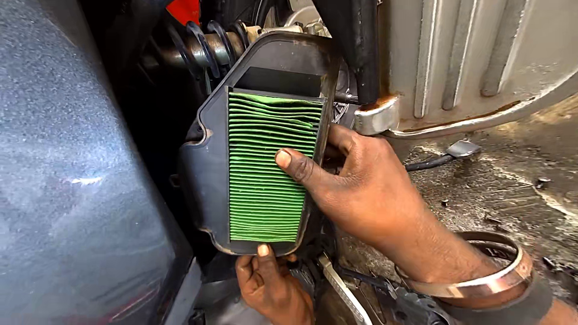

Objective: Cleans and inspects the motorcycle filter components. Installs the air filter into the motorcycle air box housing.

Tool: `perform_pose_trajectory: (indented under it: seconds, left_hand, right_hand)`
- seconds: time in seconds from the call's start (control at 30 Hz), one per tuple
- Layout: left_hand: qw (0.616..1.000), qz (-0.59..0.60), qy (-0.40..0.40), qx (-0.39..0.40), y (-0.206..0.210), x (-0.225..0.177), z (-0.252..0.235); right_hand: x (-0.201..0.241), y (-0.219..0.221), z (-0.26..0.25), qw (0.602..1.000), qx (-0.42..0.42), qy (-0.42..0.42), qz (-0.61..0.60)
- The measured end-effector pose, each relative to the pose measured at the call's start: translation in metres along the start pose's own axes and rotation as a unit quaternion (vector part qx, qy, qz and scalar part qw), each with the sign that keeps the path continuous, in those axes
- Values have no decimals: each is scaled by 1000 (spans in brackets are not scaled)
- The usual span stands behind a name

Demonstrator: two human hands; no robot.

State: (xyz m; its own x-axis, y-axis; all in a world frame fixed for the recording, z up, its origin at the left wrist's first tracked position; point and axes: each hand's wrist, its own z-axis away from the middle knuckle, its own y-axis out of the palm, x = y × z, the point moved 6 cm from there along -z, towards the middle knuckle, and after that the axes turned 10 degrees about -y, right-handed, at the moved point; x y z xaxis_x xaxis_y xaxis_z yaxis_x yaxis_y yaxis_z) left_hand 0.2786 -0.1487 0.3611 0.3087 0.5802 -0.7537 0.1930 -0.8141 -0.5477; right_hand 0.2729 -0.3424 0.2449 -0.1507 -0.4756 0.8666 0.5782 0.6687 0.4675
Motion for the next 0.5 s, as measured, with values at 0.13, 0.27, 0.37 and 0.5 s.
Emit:
perform_pose_trajectory:
  seconds: [0.13,0.27,0.37,0.5]
  left_hand:
    - [996,-70,-8,-53,-2,2,-5]
    - [985,-123,-17,-115,-5,5,-14]
    - [975,-172,-14,-137,-5,0,-16]
    - [966,-214,-33,-141,-1,0,-17]
  right_hand:
    - [-19,4,-7,1000,-3,10,17]
    - [-36,18,-14,997,37,13,-64]
    - [-43,20,-21,997,39,44,-46]
    - [-40,11,-24,998,15,53,37]
